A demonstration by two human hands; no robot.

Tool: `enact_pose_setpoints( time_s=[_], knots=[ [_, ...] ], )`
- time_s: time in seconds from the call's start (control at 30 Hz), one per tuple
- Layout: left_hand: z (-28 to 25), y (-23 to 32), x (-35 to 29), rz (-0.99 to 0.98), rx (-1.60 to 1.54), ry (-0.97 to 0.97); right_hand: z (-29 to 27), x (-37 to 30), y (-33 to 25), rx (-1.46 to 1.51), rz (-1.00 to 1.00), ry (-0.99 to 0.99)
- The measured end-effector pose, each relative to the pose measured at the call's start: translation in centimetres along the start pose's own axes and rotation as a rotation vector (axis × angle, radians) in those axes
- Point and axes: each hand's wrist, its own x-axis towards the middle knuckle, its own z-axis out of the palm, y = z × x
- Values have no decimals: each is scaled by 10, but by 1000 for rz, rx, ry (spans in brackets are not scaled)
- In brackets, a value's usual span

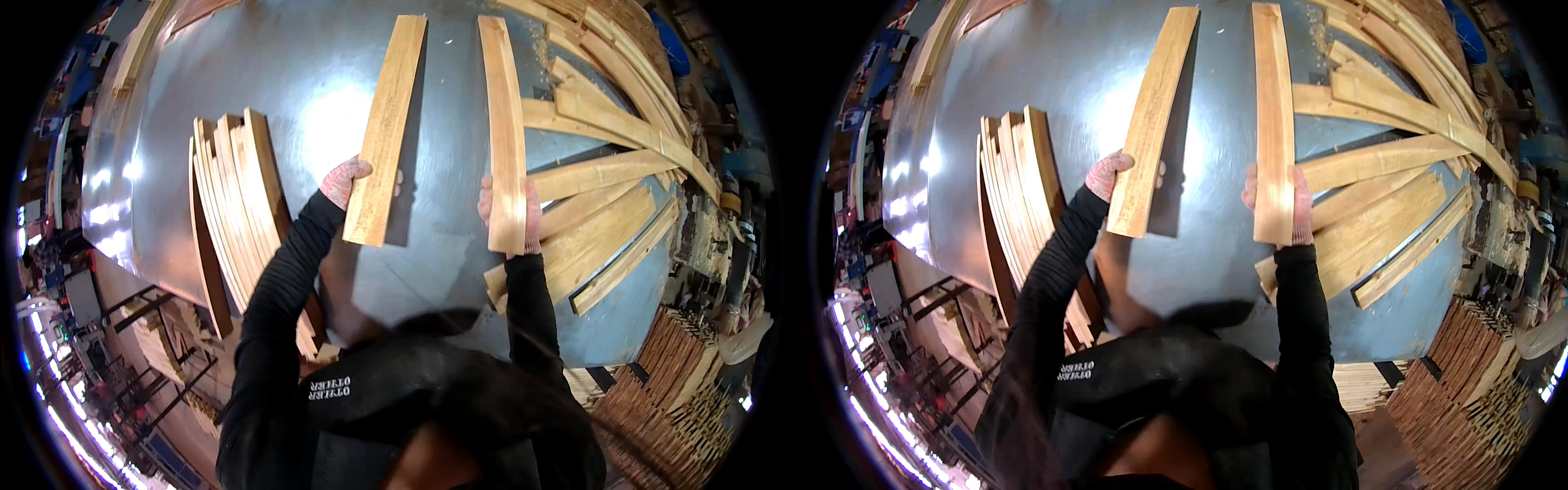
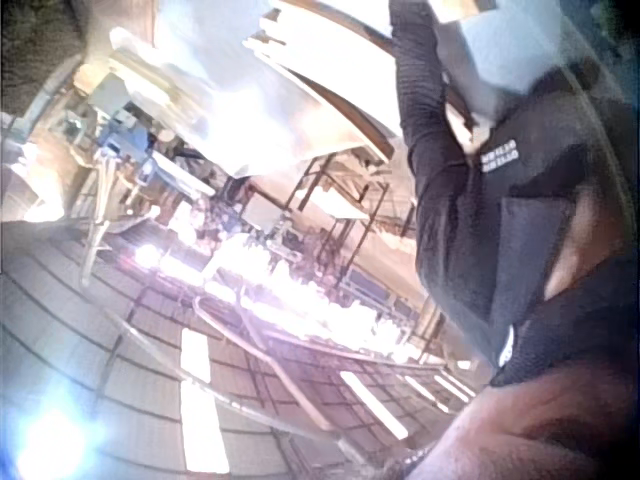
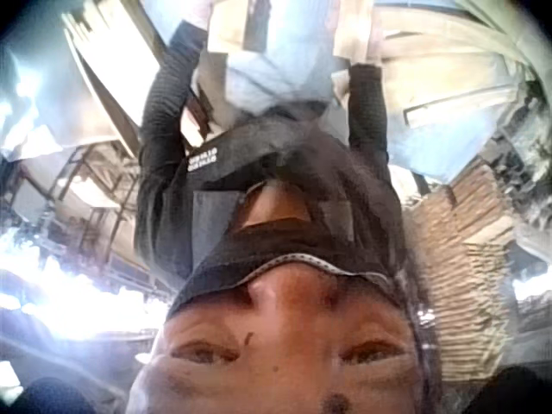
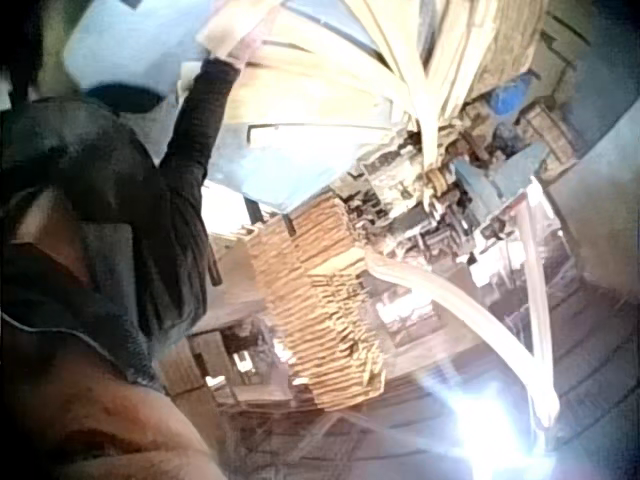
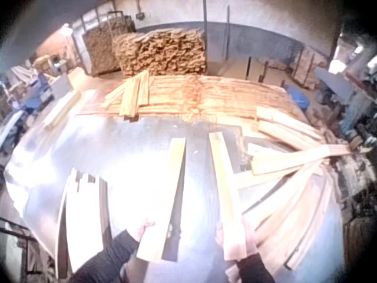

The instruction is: The person sorts wooden planks on a metal table, picking them up individually and placing them into a neat stack. The person wears pink gloves and handles the wood pieces one by one, organizing them into a pile.

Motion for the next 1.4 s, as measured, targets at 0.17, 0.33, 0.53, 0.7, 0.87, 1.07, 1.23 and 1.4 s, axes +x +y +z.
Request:
enact_pose_setpoints(
  time_s=[0.17, 0.33, 0.53, 0.7, 0.87, 1.07, 1.23, 1.4],
  knots=[
    [38, -75, -37, 142, -297, 122, 17, 1, 23, -230, 16, 13],
    [99, -152, -104, -61, -69, 398, 22, -21, 50, -889, -79, 317],
    [115, -108, -192, 92, 390, 738, 17, -38, 177, -1738, 18, 229],
    [84, 22, -249, 101, 894, 1116, 46, -2, 289, -2190, 313, -224],
    [59, 53, -276, 359, 756, 986, 36, 32, 319, -2312, 672, -264],
    [60, 1, -300, 273, 664, 1061, 57, 33, 312, -2227, 729, -219],
    [112, -28, -306, 264, 610, 1121, 4, 25, 270, -2025, 453, -9],
    [95, -92, -288, 583, 774, 1275, 16, 9, 211, -1353, 304, -92]
  ],
)
